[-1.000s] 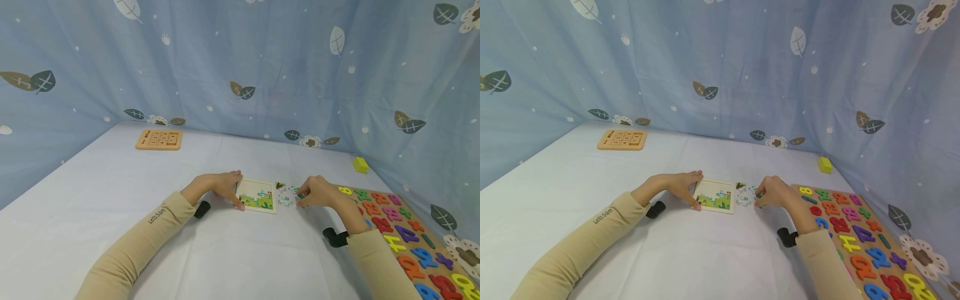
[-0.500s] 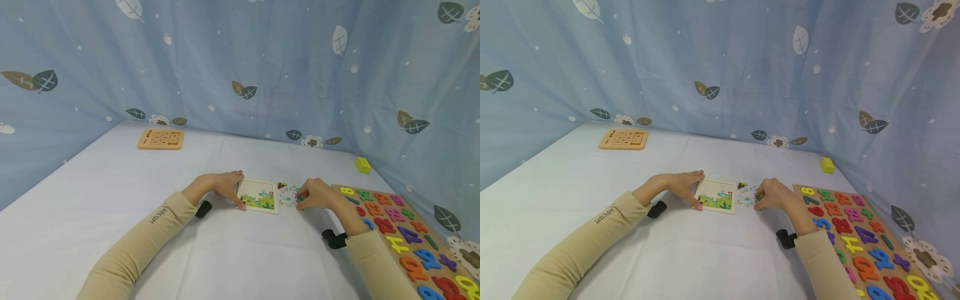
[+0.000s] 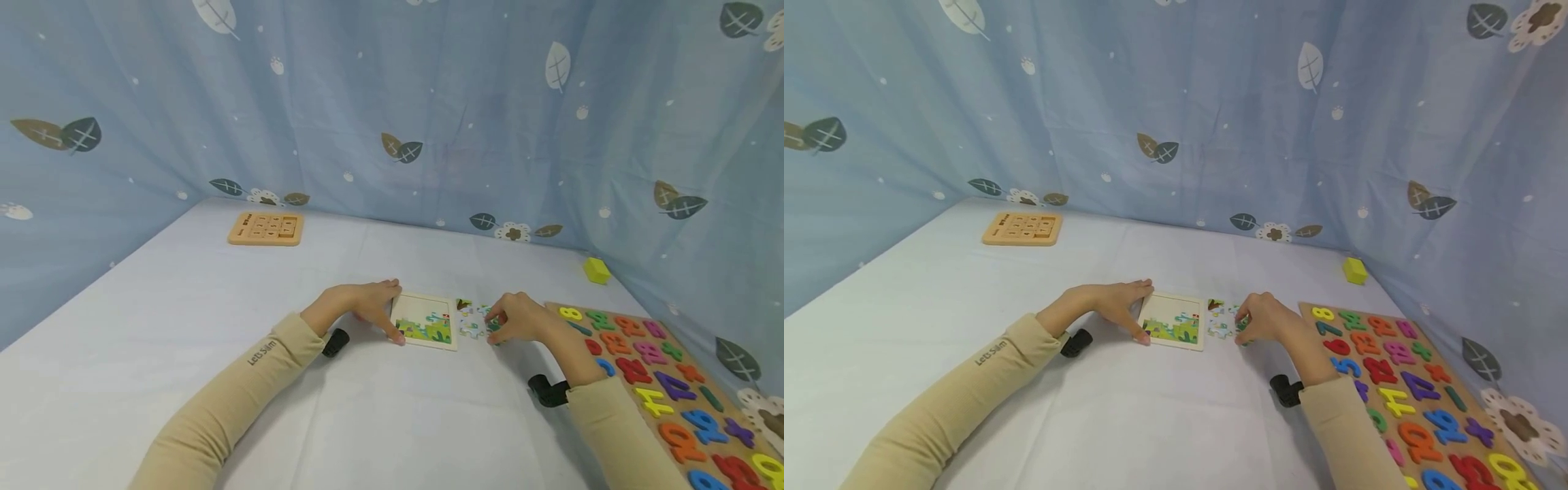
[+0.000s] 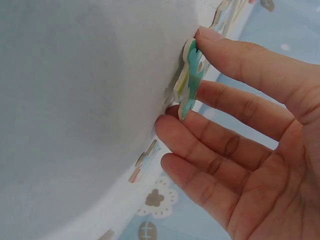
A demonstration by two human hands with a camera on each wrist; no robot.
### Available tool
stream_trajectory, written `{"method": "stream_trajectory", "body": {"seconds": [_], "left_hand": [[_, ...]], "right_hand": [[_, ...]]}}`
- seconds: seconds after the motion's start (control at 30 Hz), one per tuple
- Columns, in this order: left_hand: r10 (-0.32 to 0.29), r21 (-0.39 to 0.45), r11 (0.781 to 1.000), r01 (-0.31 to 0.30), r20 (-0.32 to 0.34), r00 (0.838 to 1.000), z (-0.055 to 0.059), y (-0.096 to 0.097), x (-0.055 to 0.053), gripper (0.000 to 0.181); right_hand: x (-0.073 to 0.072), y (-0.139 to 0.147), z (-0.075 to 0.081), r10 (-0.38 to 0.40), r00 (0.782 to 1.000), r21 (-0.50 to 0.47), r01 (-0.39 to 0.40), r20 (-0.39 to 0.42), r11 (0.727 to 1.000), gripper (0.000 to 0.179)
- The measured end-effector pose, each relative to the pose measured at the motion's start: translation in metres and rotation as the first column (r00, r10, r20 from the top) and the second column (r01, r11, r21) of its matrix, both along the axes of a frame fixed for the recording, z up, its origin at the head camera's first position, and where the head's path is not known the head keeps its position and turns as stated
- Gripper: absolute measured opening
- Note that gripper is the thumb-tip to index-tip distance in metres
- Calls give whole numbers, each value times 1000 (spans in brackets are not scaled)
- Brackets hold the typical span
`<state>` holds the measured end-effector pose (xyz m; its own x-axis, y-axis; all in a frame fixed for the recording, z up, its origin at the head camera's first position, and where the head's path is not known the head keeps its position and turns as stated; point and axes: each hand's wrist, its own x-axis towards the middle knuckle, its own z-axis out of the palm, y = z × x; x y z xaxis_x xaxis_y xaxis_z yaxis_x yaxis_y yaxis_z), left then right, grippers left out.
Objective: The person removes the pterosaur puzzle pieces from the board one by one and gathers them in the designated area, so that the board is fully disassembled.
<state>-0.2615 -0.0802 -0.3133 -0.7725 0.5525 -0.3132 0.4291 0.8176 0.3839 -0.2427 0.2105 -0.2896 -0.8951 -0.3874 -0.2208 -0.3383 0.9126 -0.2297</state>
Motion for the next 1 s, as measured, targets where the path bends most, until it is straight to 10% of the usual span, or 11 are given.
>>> {"method": "stream_trajectory", "body": {"seconds": [1.0], "left_hand": [[-8, -6, 1000, 8, -6, 1000, 0, 1, 1, 112]], "right_hand": [[2, -13, 11, 27, 998, 80, -23, -53, 997, 49]]}}
